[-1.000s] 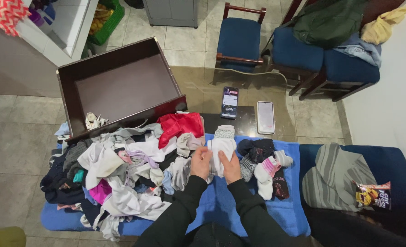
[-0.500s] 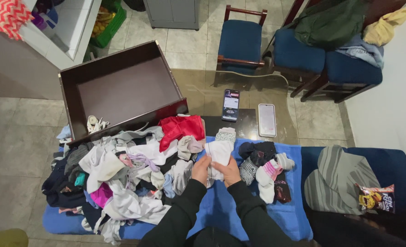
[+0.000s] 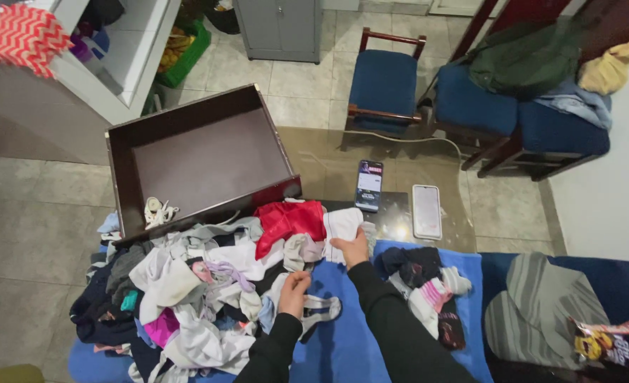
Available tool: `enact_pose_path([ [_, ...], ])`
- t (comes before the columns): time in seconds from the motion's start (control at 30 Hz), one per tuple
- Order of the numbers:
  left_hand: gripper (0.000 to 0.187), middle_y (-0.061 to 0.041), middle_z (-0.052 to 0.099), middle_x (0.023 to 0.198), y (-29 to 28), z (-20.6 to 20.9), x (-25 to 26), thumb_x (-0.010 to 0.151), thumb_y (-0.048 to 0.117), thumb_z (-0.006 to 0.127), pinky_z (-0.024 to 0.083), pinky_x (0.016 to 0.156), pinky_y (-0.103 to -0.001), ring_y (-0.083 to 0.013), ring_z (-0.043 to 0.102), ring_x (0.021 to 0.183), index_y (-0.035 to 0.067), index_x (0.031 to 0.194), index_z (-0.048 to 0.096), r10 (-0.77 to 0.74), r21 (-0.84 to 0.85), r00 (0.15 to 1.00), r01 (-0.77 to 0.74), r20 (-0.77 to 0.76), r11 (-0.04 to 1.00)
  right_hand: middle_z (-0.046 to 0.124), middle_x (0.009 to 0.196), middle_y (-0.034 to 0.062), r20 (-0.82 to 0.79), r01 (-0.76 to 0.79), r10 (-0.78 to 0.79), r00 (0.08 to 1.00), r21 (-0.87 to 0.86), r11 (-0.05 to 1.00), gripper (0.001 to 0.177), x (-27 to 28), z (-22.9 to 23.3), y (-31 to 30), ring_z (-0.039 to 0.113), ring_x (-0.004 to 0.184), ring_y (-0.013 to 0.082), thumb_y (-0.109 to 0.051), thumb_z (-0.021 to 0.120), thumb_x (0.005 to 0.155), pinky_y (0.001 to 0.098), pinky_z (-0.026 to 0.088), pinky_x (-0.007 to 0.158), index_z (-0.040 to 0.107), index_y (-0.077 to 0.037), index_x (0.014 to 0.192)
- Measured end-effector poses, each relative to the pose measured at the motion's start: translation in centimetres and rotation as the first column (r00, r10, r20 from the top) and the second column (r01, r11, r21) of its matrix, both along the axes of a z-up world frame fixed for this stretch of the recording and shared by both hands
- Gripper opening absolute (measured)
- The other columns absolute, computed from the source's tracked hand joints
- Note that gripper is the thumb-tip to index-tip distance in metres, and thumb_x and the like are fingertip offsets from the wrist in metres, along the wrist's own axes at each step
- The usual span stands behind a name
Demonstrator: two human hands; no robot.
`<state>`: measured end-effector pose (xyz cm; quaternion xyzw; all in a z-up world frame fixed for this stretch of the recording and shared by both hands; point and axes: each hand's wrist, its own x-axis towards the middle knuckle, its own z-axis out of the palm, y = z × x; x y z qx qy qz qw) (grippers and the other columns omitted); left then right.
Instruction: The person sorts and folds a pile of socks and underwear on a blue-covered table. They pick up individual items, fold them, and place them into small stacks on the table. The person handles socks, briefs, and other small garments one at a time throughout the clip.
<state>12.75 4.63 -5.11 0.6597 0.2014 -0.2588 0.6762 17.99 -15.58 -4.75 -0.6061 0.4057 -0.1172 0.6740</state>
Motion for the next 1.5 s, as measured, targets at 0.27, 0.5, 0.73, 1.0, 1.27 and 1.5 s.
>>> enact_pose_path([
  [0.27, 0.043, -0.014, 0.062, 0.129, -4.1, 4.6, 8.5, 0.086, 0.019, 0.063, 0.05, 0.097, -0.038, -0.0275, 0.055, 0.122, 0.018, 0.129, 0.063, -0.366, 0.14, 0.889, 0.339, 0.275, 0.93, 0.067, 0.119, 0.0137, -0.174, -0.062, 0.059, 0.983, -0.015, 0.998, 0.09, 7.6, -2.7, -1.1, 0.061, 0.118, 0.0319, 0.001, 0.085, 0.047, 0.0412, 0.047, 0.097, 0.056, -0.013, 0.132],
  [0.5, 0.069, -0.008, 0.029, 0.158, -7.3, 7.8, 15.8, 0.087, 0.033, 0.054, 0.027, 0.116, -0.052, -0.0323, 0.021, 0.147, 0.023, 0.151, 0.03, -0.944, 0.842, 0.309, 0.473, 0.117, 0.259, 0.063, 0.131, 0.0052, -0.351, -0.183, 0.126, 0.928, -0.136, 0.974, 0.099, 11.6, -6.0, -3.7, 0.057, 0.126, 0.0286, -0.014, 0.082, 0.053, 0.0449, 0.041, 0.106, 0.046, -0.026, 0.144],
  [0.73, 0.071, -0.012, 0.024, 0.156, -3.6, 3.4, 14.1, 0.088, 0.045, 0.049, 0.025, 0.11, -0.052, -0.0359, 0.029, 0.136, 0.024, 0.152, 0.028, -0.972, 0.926, 0.194, 0.373, -0.132, -0.051, 0.054, 0.141, 0.0122, -0.299, -0.178, 0.15, 0.942, -0.069, 0.982, 0.098, 14.0, -1.9, -2.8, 0.047, 0.134, 0.0324, -0.009, 0.09, 0.059, 0.0461, 0.04, 0.112, 0.042, -0.018, 0.145],
  [1.0, 0.069, -0.012, 0.02, 0.156, -2.7, 3.2, 14.0, 0.086, 0.039, 0.053, 0.025, 0.114, -0.053, -0.0384, 0.024, 0.137, 0.022, 0.15, 0.033, -0.973, 0.915, 0.228, 0.401, -0.043, 0.054, 0.024, 0.16, 0.0152, -0.408, -0.401, 0.277, 0.87, -0.259, 0.879, 0.119, 13.6, 3.9, -1.4, 0.028, 0.146, 0.0294, -0.024, 0.087, 0.069, 0.0408, 0.028, 0.119, 0.008, -0.015, 0.158],
  [1.27, 0.067, -0.012, 0.021, 0.154, -2.9, 4.3, 13.8, 0.088, 0.038, 0.055, 0.025, 0.115, -0.052, -0.0365, 0.024, 0.136, 0.021, 0.15, 0.034, -0.971, 0.91, 0.234, 0.41, -0.041, 0.06, 0.034, 0.151, 0.0216, -0.431, -0.511, 0.348, 0.833, -0.841, 0.181, 0.063, 9.9, 4.5, 0.6, 0.032, 0.139, 0.0441, -0.024, 0.064, 0.087, 0.0516, 0.035, 0.11, 0.045, -0.014, 0.147],
  [1.5, 0.064, -0.01, 0.029, 0.153, -1.9, 3.8, 12.6, 0.088, 0.036, 0.053, 0.026, 0.114, -0.049, -0.0342, 0.024, 0.14, 0.018, 0.148, 0.039, -0.977, 0.91, 0.213, 0.406, -0.005, 0.084, 0.015, 0.162, 0.0102, -0.733, -0.793, 0.314, 0.604, -0.592, 0.143, 0.066, 11.2, 1.8, -0.1, 0.012, 0.149, 0.0364, -0.043, 0.045, 0.096, 0.0503, 0.024, 0.115, 0.023, -0.029, 0.156],
])
